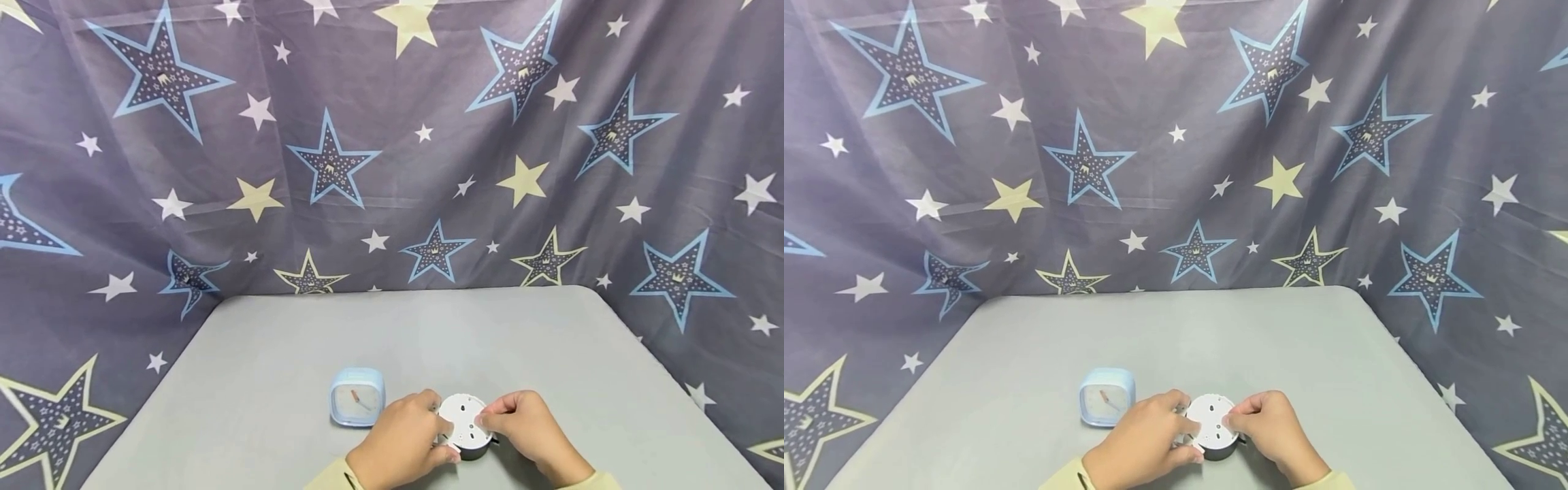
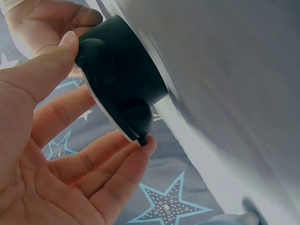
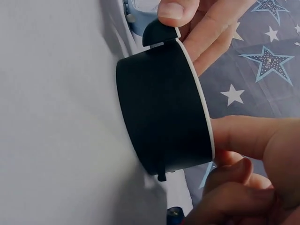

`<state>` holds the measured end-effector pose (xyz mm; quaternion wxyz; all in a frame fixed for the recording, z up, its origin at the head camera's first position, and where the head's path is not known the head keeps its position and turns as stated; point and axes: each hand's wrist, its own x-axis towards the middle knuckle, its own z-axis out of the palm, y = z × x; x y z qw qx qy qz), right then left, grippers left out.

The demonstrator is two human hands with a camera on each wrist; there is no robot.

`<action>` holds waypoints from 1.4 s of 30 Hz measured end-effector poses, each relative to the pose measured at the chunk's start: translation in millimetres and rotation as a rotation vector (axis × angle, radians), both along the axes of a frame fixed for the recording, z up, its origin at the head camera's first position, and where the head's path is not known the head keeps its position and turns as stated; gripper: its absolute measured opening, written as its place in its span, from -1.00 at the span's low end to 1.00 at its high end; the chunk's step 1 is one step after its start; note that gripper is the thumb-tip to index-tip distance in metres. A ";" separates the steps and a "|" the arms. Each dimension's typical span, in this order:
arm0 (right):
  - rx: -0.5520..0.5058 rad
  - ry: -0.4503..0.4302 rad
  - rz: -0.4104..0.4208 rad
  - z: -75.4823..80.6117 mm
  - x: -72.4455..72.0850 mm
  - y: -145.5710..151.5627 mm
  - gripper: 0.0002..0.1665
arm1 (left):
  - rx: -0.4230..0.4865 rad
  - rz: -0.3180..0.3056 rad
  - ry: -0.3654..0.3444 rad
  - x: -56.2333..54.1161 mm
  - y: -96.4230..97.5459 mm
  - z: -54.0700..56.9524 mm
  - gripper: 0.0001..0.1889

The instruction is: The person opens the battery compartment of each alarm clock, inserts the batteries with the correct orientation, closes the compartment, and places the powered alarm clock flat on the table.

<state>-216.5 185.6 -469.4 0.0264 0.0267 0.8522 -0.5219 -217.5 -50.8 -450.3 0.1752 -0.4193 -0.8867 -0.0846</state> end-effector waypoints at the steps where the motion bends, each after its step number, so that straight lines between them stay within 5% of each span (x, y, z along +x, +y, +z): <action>1: -0.003 -0.006 -0.008 -0.7 0.1 0.1 -0.84 | -0.002 -0.002 -0.005 0.0 0.1 0.5 -0.63; 35: -0.074 -0.030 -0.099 -6.6 0.8 -4.1 -0.87 | 0.016 -0.035 -0.023 -3.9 -0.9 0.1 -0.63; 42: 0.068 0.080 -0.118 -2.6 2.9 -8.2 -0.86 | 0.023 -0.024 -0.059 -3.2 -2.3 2.1 -0.58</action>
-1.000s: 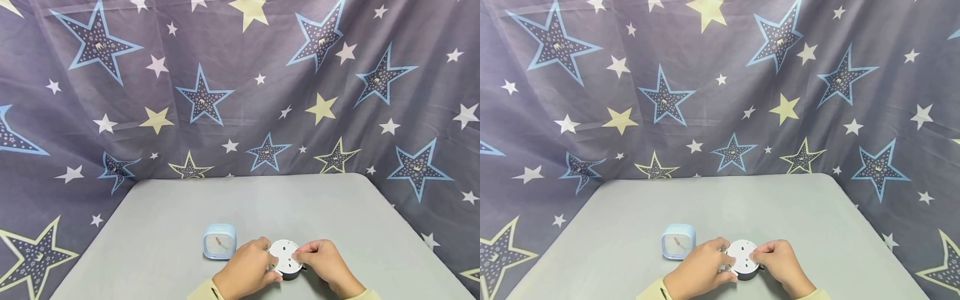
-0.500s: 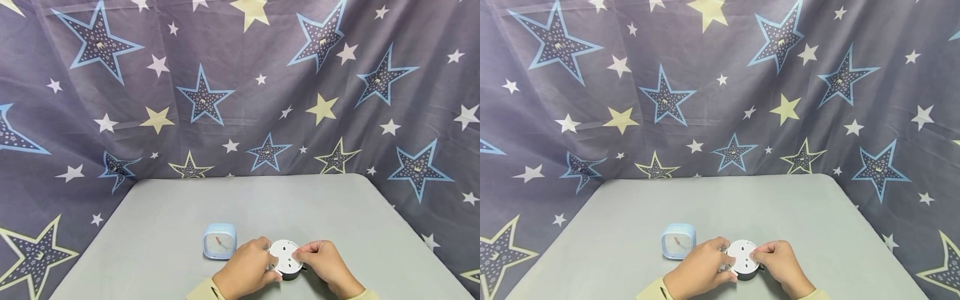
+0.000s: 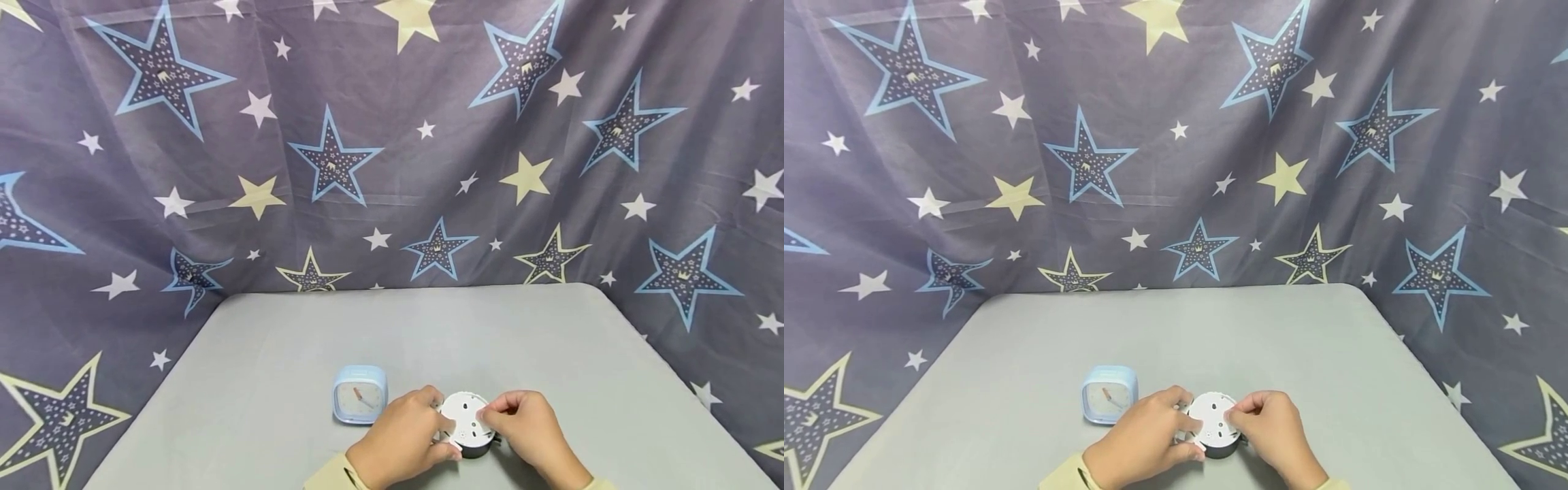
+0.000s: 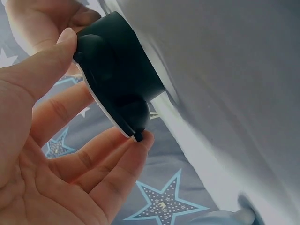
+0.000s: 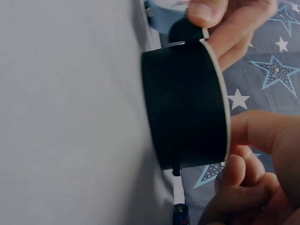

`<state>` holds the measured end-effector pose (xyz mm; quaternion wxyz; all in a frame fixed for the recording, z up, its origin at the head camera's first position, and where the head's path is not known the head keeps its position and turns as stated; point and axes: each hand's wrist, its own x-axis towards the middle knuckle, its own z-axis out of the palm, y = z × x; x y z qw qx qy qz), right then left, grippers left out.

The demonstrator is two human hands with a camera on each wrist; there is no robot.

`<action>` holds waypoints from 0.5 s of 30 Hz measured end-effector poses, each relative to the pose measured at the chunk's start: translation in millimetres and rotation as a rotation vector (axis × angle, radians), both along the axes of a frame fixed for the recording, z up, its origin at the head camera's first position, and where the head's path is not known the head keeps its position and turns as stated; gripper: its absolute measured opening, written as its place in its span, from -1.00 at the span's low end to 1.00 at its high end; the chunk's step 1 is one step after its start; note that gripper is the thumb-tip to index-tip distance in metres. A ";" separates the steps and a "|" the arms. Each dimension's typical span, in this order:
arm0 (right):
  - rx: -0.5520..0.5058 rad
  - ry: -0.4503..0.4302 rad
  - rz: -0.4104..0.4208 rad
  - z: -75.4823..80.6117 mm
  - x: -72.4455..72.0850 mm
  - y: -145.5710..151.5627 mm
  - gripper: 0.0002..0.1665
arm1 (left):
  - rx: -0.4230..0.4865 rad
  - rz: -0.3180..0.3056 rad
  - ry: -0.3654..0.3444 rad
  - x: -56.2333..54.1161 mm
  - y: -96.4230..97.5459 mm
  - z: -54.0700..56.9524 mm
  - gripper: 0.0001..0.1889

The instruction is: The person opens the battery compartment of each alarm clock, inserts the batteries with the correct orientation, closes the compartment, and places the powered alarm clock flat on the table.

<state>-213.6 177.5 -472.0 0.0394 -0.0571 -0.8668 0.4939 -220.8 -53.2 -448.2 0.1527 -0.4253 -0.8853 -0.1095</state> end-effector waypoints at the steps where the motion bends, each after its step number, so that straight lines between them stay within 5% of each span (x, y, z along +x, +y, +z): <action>1: 0.026 0.014 -0.001 0.8 0.4 -0.5 -0.85 | 0.000 0.002 0.000 0.1 -0.2 0.1 -0.58; 15: 0.121 0.028 -0.036 7.4 3.6 -5.6 -0.85 | -0.003 0.006 -0.004 -1.4 -1.2 -1.2 -0.57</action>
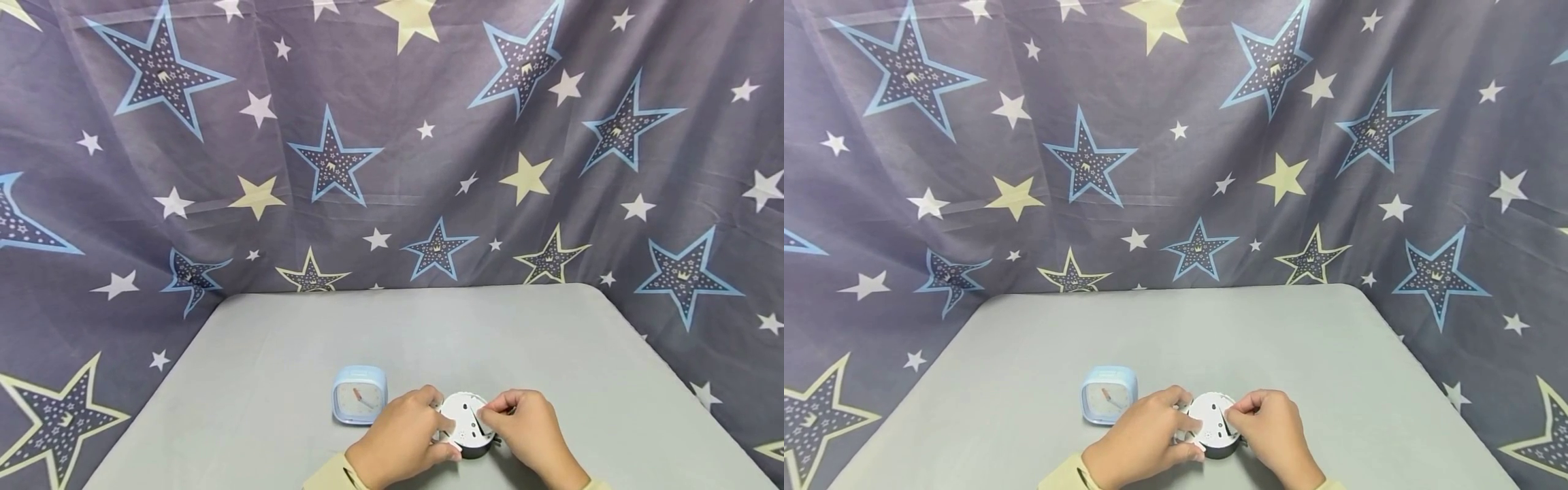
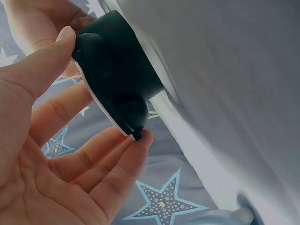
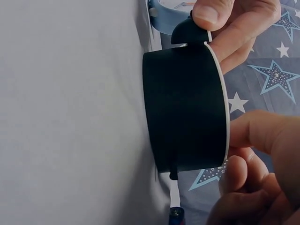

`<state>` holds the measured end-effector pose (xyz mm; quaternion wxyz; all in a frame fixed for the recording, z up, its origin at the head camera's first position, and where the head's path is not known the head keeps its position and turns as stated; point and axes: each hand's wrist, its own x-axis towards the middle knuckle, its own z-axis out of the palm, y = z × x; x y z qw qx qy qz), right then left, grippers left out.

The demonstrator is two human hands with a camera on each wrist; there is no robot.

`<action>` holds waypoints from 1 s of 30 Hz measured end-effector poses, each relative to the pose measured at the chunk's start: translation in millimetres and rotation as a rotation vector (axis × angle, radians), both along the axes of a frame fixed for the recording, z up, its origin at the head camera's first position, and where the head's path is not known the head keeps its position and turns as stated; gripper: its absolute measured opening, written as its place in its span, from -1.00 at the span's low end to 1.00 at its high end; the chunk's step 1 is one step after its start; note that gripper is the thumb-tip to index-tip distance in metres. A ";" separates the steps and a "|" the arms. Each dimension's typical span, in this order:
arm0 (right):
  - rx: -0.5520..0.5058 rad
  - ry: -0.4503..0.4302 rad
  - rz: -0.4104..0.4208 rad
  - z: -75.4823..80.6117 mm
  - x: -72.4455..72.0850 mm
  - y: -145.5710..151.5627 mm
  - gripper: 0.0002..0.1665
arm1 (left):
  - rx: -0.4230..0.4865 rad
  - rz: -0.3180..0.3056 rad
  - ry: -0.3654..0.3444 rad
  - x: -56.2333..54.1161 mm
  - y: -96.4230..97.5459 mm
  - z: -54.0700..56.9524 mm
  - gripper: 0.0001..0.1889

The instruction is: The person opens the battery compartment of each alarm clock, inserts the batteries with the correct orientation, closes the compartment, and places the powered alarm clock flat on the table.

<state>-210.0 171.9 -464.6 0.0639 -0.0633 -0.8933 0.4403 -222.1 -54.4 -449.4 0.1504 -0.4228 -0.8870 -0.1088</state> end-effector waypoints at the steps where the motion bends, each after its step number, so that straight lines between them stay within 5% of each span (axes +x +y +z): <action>1: 0.000 -0.005 -0.002 -0.4 -0.5 0.1 -0.85 | -0.001 -0.001 -0.001 -0.2 -0.1 -0.3 -0.57; 30: -0.081 0.058 -0.128 8.7 -10.2 28.8 -0.86 | 0.011 0.001 0.027 1.1 0.6 -0.7 -0.58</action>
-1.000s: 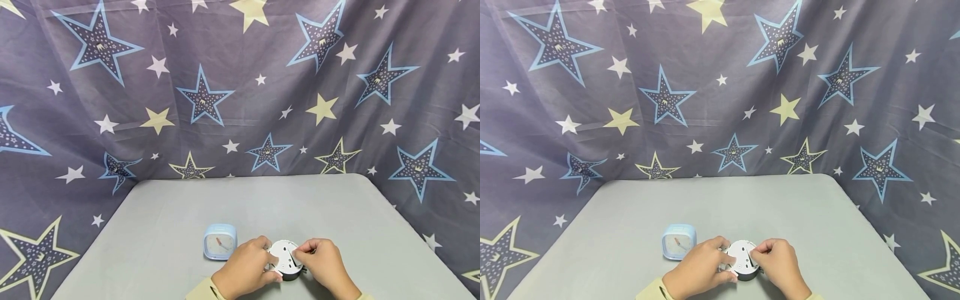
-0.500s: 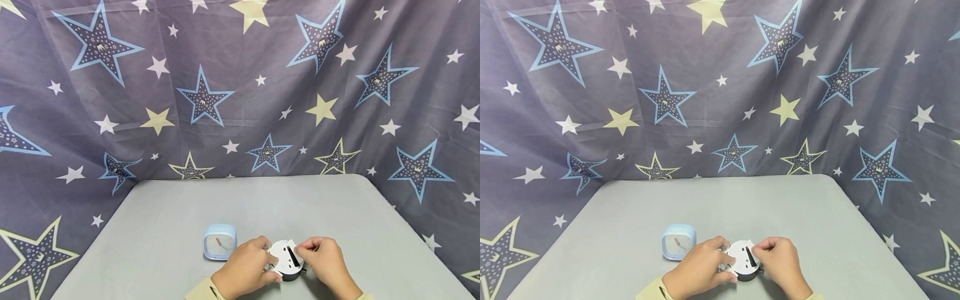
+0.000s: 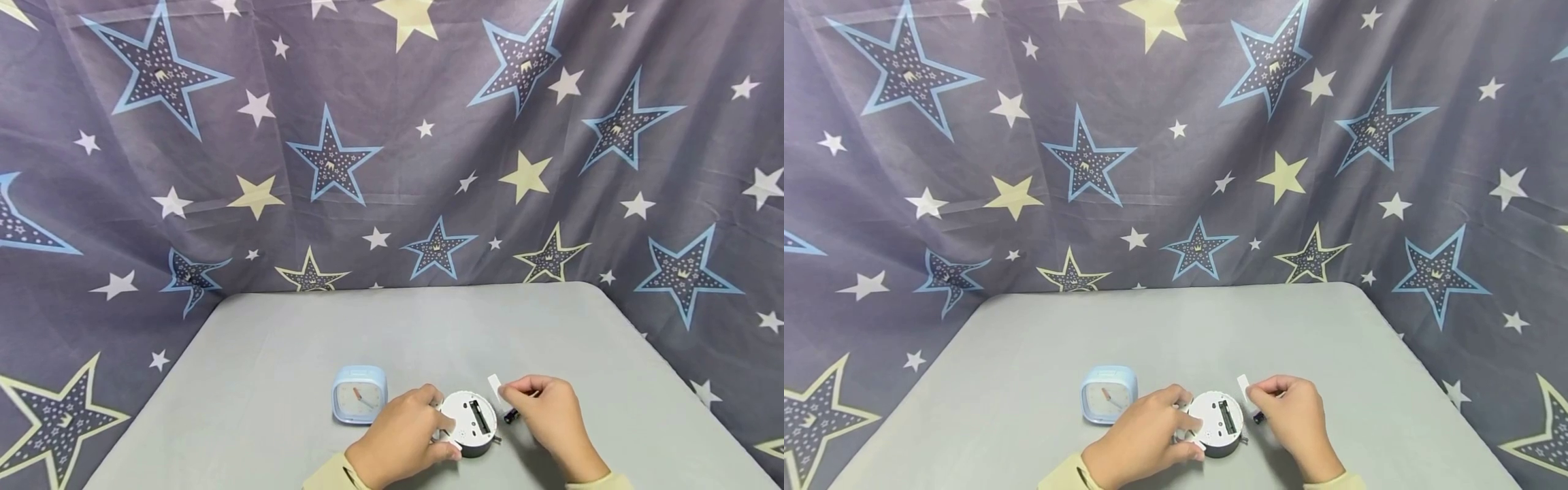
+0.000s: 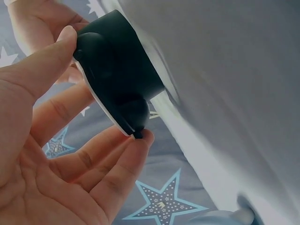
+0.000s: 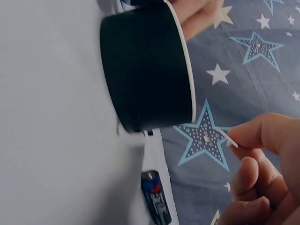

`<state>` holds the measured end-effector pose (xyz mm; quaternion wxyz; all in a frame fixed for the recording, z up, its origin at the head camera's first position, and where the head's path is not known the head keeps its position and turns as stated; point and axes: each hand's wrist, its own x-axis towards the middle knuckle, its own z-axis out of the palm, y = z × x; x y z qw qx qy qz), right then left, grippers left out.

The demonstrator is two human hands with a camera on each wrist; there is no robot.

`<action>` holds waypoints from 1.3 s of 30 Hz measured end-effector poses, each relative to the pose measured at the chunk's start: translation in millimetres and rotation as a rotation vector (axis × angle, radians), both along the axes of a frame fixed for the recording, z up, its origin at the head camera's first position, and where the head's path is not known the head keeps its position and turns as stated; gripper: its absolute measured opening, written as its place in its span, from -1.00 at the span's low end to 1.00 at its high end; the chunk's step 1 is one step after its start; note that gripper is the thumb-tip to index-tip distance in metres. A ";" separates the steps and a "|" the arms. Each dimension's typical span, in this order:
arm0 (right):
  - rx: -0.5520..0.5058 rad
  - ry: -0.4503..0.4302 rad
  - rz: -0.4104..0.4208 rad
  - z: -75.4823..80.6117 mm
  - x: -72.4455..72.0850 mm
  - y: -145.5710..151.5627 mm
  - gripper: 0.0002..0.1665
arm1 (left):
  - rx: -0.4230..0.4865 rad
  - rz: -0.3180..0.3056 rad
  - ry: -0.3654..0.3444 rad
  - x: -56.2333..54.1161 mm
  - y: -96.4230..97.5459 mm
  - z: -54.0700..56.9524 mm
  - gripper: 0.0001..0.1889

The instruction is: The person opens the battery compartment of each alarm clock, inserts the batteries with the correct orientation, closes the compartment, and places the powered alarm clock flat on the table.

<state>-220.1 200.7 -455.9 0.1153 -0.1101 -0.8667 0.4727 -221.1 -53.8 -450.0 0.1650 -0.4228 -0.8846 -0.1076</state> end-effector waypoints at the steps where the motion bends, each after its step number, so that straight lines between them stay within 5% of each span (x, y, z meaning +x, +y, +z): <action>1: 0.002 0.000 -0.003 0.3 -0.6 1.7 -0.86 | 0.000 0.000 0.002 0.1 -0.1 0.1 -0.58; 20: 0.125 -0.016 -0.075 0.7 -9.8 33.6 -0.80 | 0.002 0.008 -0.006 0.1 -2.3 1.1 -0.58; 39: 0.226 -0.124 -0.060 -11.9 -14.6 62.6 -0.73 | -0.003 0.021 -0.016 -0.4 -1.8 -1.7 -0.58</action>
